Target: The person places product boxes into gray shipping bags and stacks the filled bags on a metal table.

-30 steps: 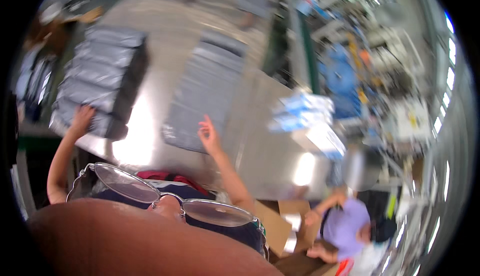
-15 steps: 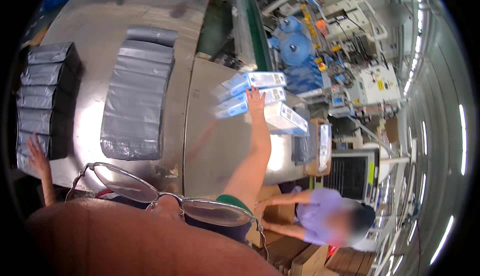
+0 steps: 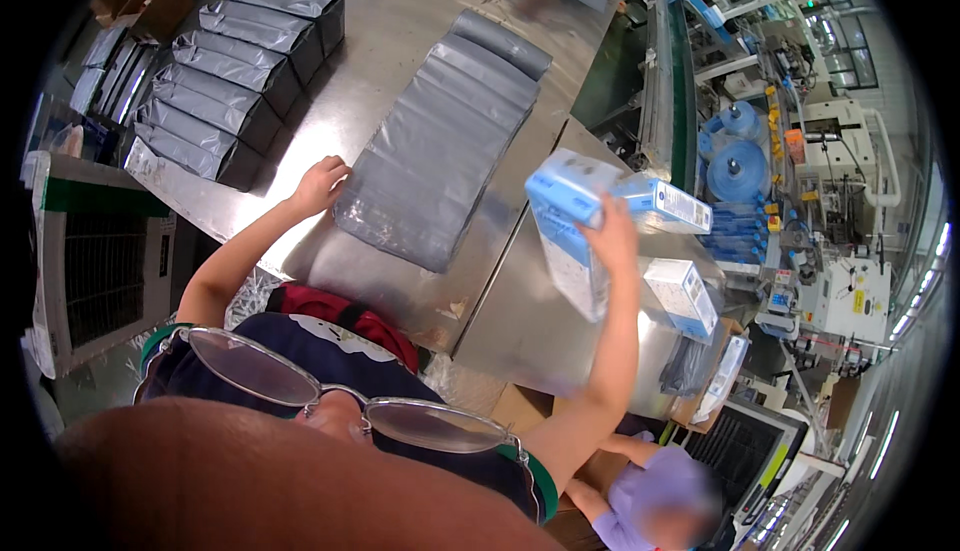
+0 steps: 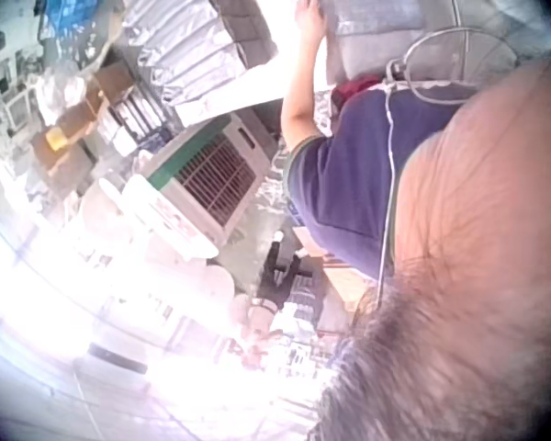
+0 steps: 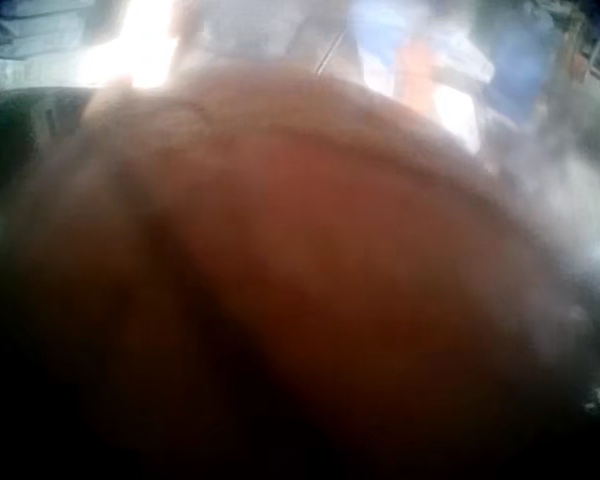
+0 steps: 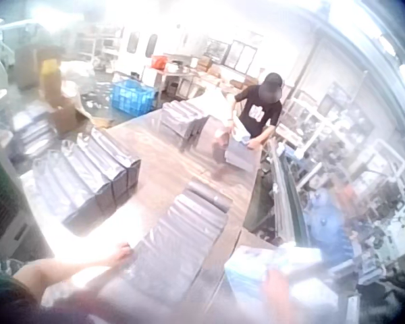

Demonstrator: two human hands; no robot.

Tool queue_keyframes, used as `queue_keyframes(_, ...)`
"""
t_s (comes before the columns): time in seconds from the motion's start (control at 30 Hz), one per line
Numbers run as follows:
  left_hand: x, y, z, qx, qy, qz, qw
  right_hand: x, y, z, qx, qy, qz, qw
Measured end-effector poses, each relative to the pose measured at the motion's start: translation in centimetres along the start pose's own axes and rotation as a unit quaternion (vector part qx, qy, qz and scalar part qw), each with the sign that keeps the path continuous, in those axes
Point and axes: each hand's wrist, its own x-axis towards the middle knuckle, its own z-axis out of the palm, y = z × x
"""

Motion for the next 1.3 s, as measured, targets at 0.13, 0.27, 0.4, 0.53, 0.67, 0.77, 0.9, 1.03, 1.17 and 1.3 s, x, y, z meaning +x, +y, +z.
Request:
queue_keyframes(0.13, 2.1, 0.1, 2.4, 0.117, -0.110, 0.077, 0.984, -2.0, -1.9, -3.0, 0.482, 0.042, -0.018, 0.875)
queue_keyframes(0.27, 4.0, 0.8, 4.3, 0.144, -0.146, 0.133, 0.970, -2.0, -4.5, 7.3, 0.553, -0.006, 0.077, 0.830)
queue_keyframes(0.4, 5.5, 0.8, 6.1, 0.153, -0.159, 0.137, 0.966, -3.1, -9.3, 18.2, 0.596, 0.025, 0.034, 0.802)
queue_keyframes(0.53, 5.5, -1.6, 8.9, 0.110, -0.099, 0.098, 0.984, -1.9, -9.7, 18.1, 0.678, -0.066, 0.108, 0.724)
queue_keyframes(0.67, 9.9, -1.5, 7.8, 0.006, -0.227, -0.010, 0.974, 1.7, -12.4, 16.6, 0.463, -0.183, 0.119, 0.859)
queue_keyframes(0.77, 12.3, 0.2, 6.1, -0.063, -0.225, 0.013, 0.972, 3.7, -17.7, 14.8, 0.087, -0.034, 0.044, 0.995)
queue_keyframes(0.9, 8.9, 4.1, 4.6, 0.038, -0.080, 0.079, 0.993, 4.1, -16.7, 16.7, 0.076, 0.110, 0.023, 0.991)
queue_keyframes(1.03, 4.3, 3.8, 4.4, -0.003, 0.124, 0.122, 0.985, -0.1, -16.6, 18.4, 0.304, 0.354, 0.130, 0.875)
queue_keyframes(1.17, 2.8, 4.3, 5.3, -0.099, 0.182, 0.045, 0.977, -1.9, -16.8, 21.8, 0.465, 0.479, 0.211, 0.714)
queue_keyframes(1.3, 3.2, 2.9, 7.0, -0.219, 0.141, -0.059, 0.964, -2.7, -15.7, 24.5, 0.493, 0.240, 0.199, 0.812)
